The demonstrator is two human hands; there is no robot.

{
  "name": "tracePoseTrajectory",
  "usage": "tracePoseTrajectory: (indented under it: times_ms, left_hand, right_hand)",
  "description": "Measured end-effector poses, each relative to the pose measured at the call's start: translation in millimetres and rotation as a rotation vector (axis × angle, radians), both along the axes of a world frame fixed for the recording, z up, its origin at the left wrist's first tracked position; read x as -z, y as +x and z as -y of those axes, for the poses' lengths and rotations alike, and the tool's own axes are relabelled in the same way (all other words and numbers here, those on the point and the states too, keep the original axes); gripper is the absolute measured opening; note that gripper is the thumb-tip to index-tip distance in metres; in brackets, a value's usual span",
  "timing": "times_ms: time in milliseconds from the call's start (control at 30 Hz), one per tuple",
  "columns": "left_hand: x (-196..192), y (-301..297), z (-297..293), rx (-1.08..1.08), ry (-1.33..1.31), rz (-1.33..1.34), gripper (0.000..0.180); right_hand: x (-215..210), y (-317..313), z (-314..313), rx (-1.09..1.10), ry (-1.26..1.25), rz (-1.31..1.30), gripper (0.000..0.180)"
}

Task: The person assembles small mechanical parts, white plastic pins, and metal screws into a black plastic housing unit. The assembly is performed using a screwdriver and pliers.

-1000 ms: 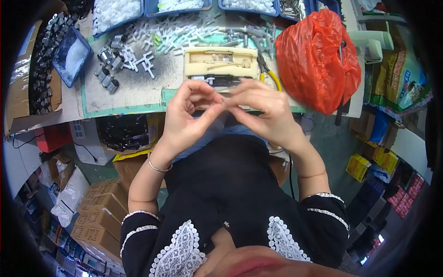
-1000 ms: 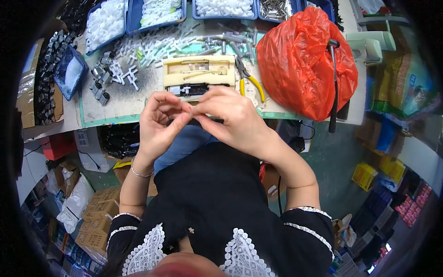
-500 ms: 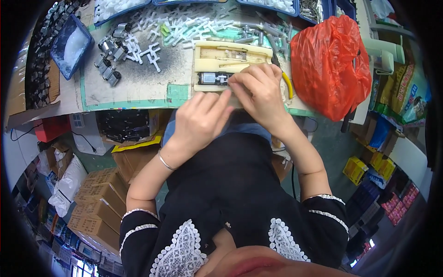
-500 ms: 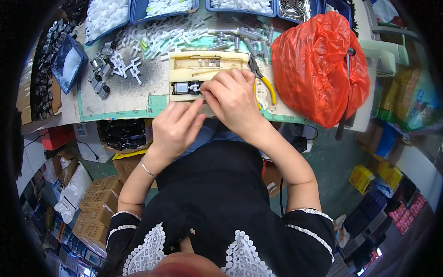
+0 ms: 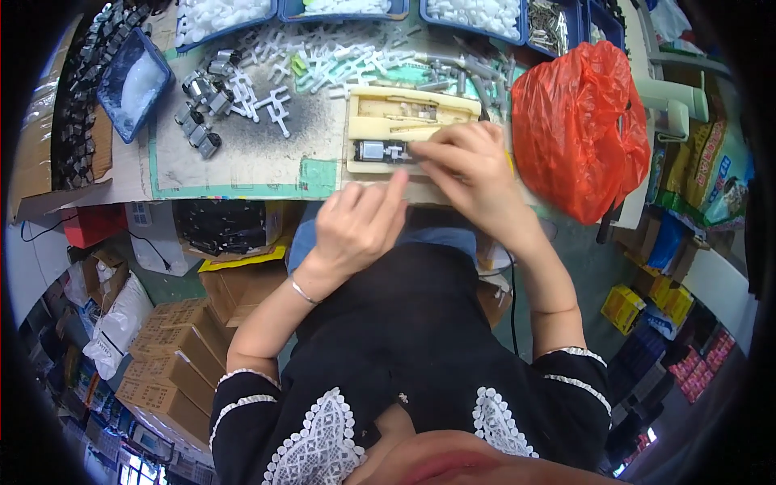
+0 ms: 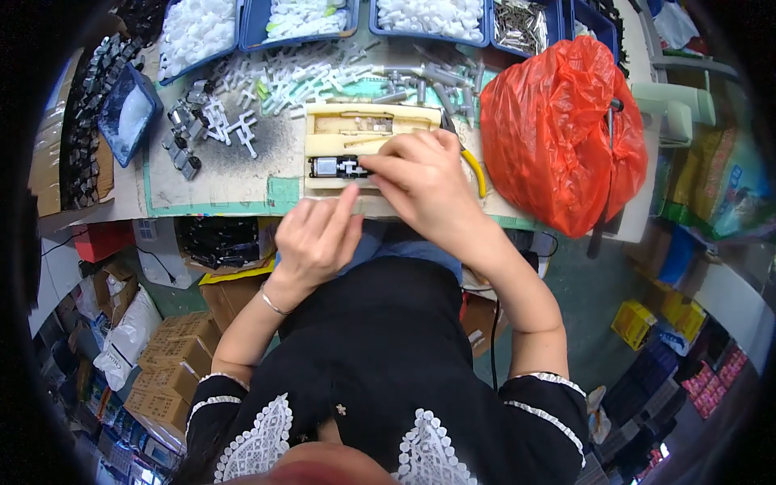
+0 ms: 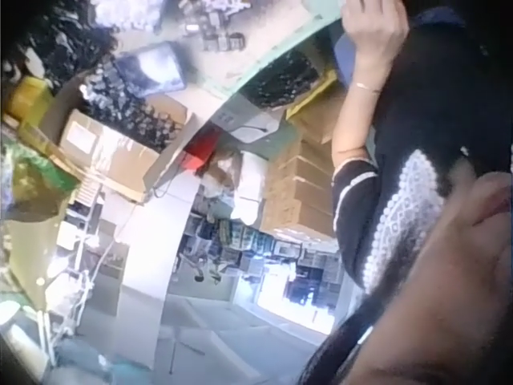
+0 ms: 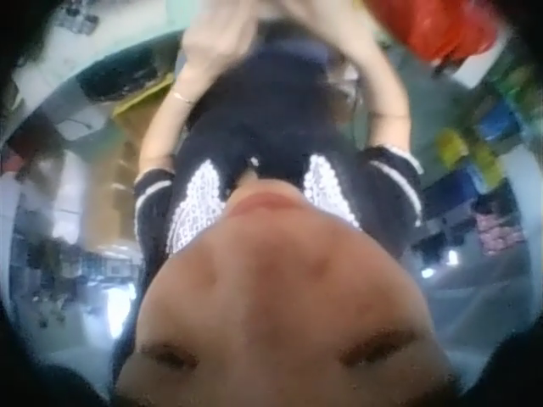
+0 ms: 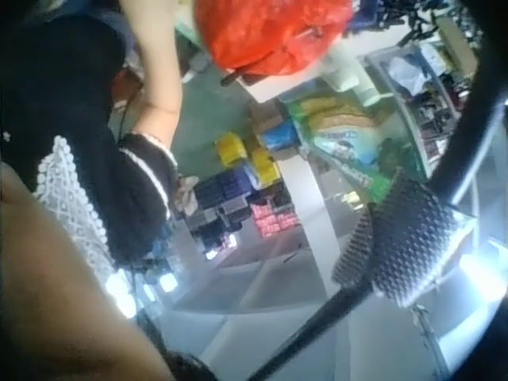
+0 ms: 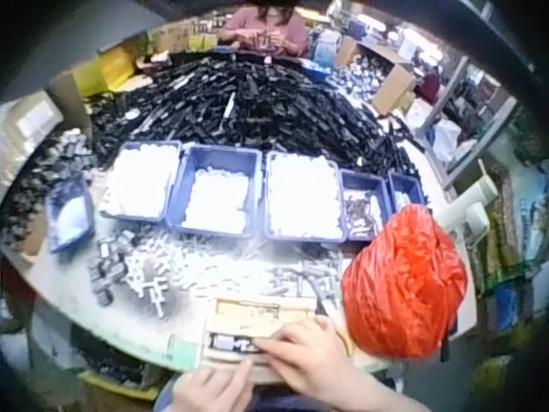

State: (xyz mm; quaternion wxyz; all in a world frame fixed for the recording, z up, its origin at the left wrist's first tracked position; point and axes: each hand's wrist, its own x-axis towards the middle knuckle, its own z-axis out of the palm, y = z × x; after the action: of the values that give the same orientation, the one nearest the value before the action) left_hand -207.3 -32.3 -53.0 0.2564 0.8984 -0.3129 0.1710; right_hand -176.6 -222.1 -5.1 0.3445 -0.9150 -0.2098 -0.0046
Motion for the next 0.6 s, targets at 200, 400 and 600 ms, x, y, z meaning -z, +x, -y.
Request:
tracePoseTrajectory:
  times_ms: [200, 400, 600]
  left_hand:
    - [-10.3, 28.7, -19.9, -0.037, -0.066, 0.027, 0.025]
    - [-24.9, 42.6, -24.1, 0.041, -0.165, -0.032, 0.015]
    - [-56.6, 100.7, -82.4, -0.514, -0.207, -0.088, 0.017]
  right_hand:
    - [-44.7, 68.6, 61.6, 0.384, 0.043, 0.148, 0.021]
    - [-12.5, 156.6, 118.0, 0.318, -0.798, 0.028, 0.020]
    - [9.4, 158.1, 117.5, 0.349, -0.812, 0.203, 0.012]
